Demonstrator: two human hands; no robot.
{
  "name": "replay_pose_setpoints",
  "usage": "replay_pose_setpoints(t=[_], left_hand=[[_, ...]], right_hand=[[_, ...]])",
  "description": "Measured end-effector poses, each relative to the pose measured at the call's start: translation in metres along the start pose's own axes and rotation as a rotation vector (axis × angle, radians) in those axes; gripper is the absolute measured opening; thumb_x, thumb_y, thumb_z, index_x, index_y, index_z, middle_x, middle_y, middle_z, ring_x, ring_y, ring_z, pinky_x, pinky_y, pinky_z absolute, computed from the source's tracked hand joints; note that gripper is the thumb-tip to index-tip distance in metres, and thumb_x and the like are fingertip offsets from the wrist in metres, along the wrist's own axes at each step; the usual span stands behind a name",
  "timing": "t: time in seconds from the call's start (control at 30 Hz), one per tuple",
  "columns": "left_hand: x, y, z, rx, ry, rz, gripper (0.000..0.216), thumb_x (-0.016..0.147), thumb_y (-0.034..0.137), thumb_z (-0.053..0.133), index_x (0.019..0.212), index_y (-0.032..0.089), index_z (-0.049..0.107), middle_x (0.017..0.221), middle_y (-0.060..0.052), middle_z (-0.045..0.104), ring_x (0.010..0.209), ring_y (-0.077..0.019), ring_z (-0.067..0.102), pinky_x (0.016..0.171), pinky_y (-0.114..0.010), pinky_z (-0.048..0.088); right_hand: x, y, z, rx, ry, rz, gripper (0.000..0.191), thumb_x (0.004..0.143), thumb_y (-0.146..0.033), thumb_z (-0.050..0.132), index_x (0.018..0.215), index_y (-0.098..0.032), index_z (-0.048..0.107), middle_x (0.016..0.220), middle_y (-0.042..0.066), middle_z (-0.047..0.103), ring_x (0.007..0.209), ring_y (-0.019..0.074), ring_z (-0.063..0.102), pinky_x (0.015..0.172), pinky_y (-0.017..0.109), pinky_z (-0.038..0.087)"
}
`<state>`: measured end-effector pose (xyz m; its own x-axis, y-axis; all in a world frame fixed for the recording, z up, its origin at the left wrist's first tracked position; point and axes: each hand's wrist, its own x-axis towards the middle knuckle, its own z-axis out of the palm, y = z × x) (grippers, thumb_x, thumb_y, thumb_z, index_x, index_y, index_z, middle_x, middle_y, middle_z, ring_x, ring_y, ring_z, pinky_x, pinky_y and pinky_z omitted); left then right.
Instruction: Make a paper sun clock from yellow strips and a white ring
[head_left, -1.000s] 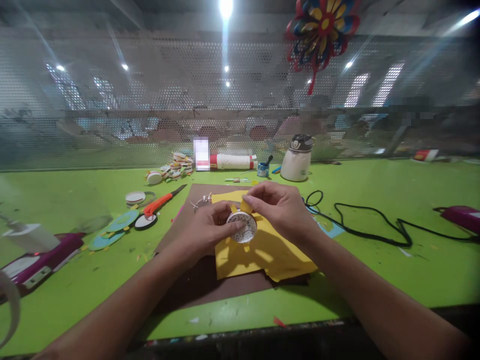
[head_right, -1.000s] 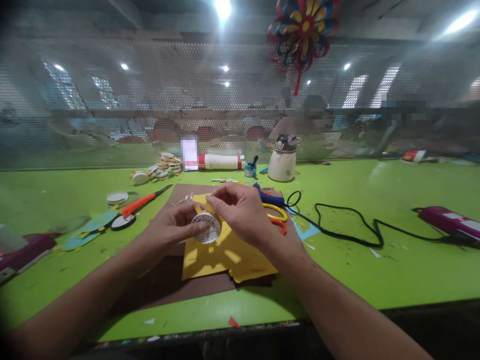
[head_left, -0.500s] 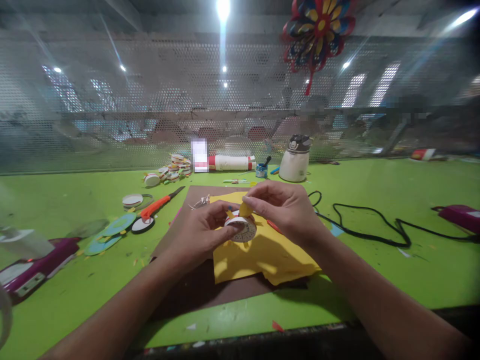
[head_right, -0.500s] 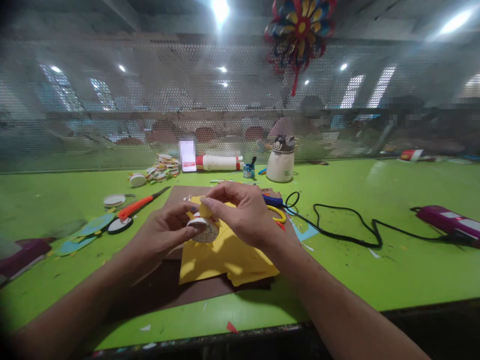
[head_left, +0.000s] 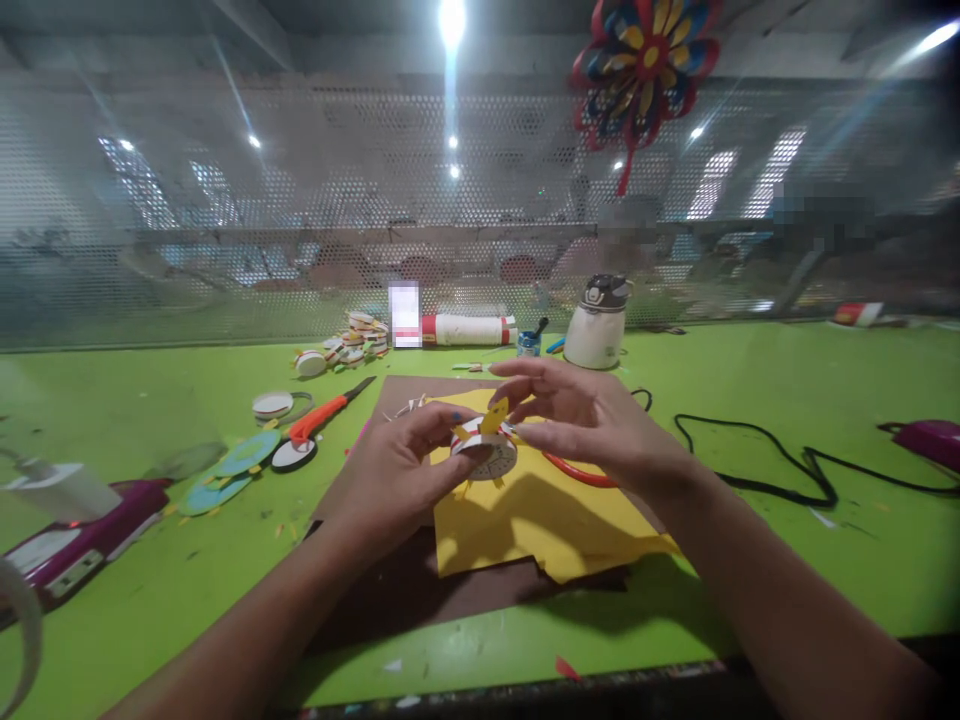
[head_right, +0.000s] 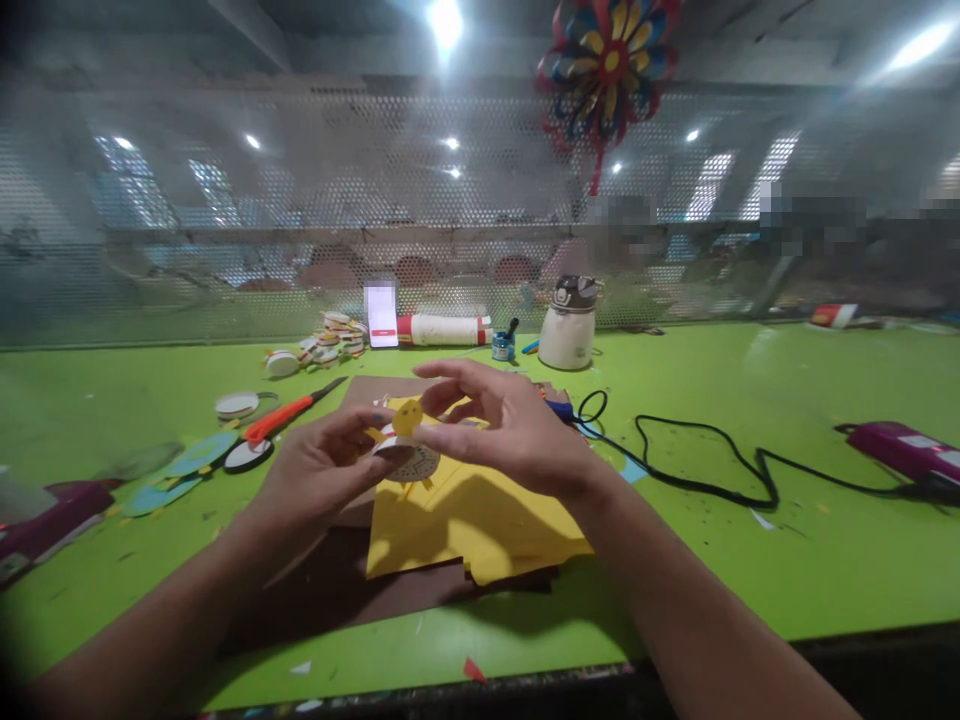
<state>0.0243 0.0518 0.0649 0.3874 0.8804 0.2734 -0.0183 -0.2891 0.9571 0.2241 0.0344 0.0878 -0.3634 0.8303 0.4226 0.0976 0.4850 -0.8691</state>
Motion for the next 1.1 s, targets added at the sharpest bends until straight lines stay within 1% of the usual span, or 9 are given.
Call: replay_pose_setpoints(t=[0.07,0.13,0.27,0.37,0.53,0.7,0.8,0.93,1.1], left_hand=[[0.000,0.000,-0.001,0.034,-0.003,0.005,0.023,0.065,0.018,0.074,0.088,0.018,0.069,0.089,-0.006,0.071,0.087,-0.0226,0.065,0.081,-0.033,0.049],[-0.001,-0.003,-0.001,0.065,-0.005,0.022,0.022,0.068,0.019,0.073,0.090,0.018,0.068,0.092,-0.006,0.071,0.089,-0.0223,0.065,0.083,-0.033,0.049],[-0.002,-0.012,0.002,0.074,0.073,0.122,0.021,0.071,0.022,0.070,0.092,0.019,0.067,0.093,-0.005,0.070,0.089,-0.0202,0.065,0.083,-0.031,0.050],[-0.003,-0.016,0.003,0.091,0.109,0.159,0.022,0.073,0.024,0.068,0.094,0.018,0.067,0.091,-0.006,0.070,0.086,-0.0195,0.065,0.080,-0.031,0.051],[-0.001,-0.018,0.001,0.088,0.071,0.159,0.023,0.075,0.026,0.067,0.097,0.018,0.065,0.094,-0.006,0.070,0.086,-0.0195,0.065,0.078,-0.032,0.052],[-0.001,-0.016,-0.004,0.029,0.006,0.201,0.026,0.077,0.023,0.066,0.103,0.023,0.063,0.100,-0.003,0.069,0.090,-0.0169,0.064,0.081,-0.030,0.051],[-0.002,-0.013,-0.007,0.065,-0.001,0.218,0.026,0.079,0.022,0.065,0.104,0.026,0.065,0.096,-0.001,0.070,0.088,-0.0152,0.064,0.079,-0.026,0.051],[-0.001,-0.010,-0.009,0.108,-0.077,0.202,0.025,0.081,0.022,0.062,0.106,0.025,0.065,0.095,-0.002,0.070,0.085,-0.0152,0.065,0.078,-0.027,0.052],[0.000,-0.011,-0.009,0.106,-0.072,0.245,0.024,0.081,0.021,0.062,0.103,0.028,0.066,0.098,0.000,0.070,0.090,-0.0160,0.065,0.081,-0.028,0.051]], right_hand=[[0.000,0.000,-0.005,-0.091,-0.077,0.017,0.055,0.074,-0.027,0.069,0.126,-0.023,0.051,0.106,0.006,0.060,0.096,0.0196,0.059,0.085,0.035,0.047],[0.000,0.002,-0.006,-0.166,-0.111,0.027,0.056,0.073,-0.027,0.071,0.126,-0.022,0.051,0.102,0.006,0.062,0.093,0.0191,0.060,0.084,0.035,0.048],[0.002,0.006,-0.002,-0.223,-0.049,0.016,0.030,0.075,-0.029,0.069,0.101,-0.016,0.065,0.087,0.005,0.065,0.081,0.0164,0.061,0.076,0.032,0.050],[0.003,0.004,0.001,-0.269,-0.028,-0.016,0.016,0.077,-0.028,0.066,0.084,-0.013,0.066,0.081,0.005,0.067,0.075,0.0150,0.061,0.071,0.029,0.050],[0.003,-0.002,0.004,-0.418,0.006,-0.121,0.012,0.079,-0.025,0.064,0.082,-0.014,0.066,0.079,0.004,0.067,0.073,0.0134,0.061,0.069,0.026,0.050],[0.002,-0.002,0.004,-0.519,0.033,-0.234,0.008,0.081,-0.022,0.063,0.082,-0.015,0.066,0.078,0.003,0.068,0.073,0.0121,0.061,0.069,0.024,0.048],[0.001,-0.001,0.003,-0.537,0.042,-0.259,0.008,0.081,-0.021,0.062,0.083,-0.014,0.066,0.080,0.003,0.068,0.074,0.0121,0.061,0.069,0.024,0.048],[0.001,-0.001,0.002,-0.543,0.035,-0.265,0.009,0.082,-0.021,0.062,0.083,-0.013,0.066,0.080,0.004,0.068,0.073,0.0123,0.061,0.068,0.025,0.048],[-0.001,-0.003,0.000,-0.542,0.036,-0.282,0.006,0.081,-0.019,0.062,0.083,-0.013,0.064,0.079,0.004,0.066,0.073,0.0128,0.060,0.069,0.026,0.048]])
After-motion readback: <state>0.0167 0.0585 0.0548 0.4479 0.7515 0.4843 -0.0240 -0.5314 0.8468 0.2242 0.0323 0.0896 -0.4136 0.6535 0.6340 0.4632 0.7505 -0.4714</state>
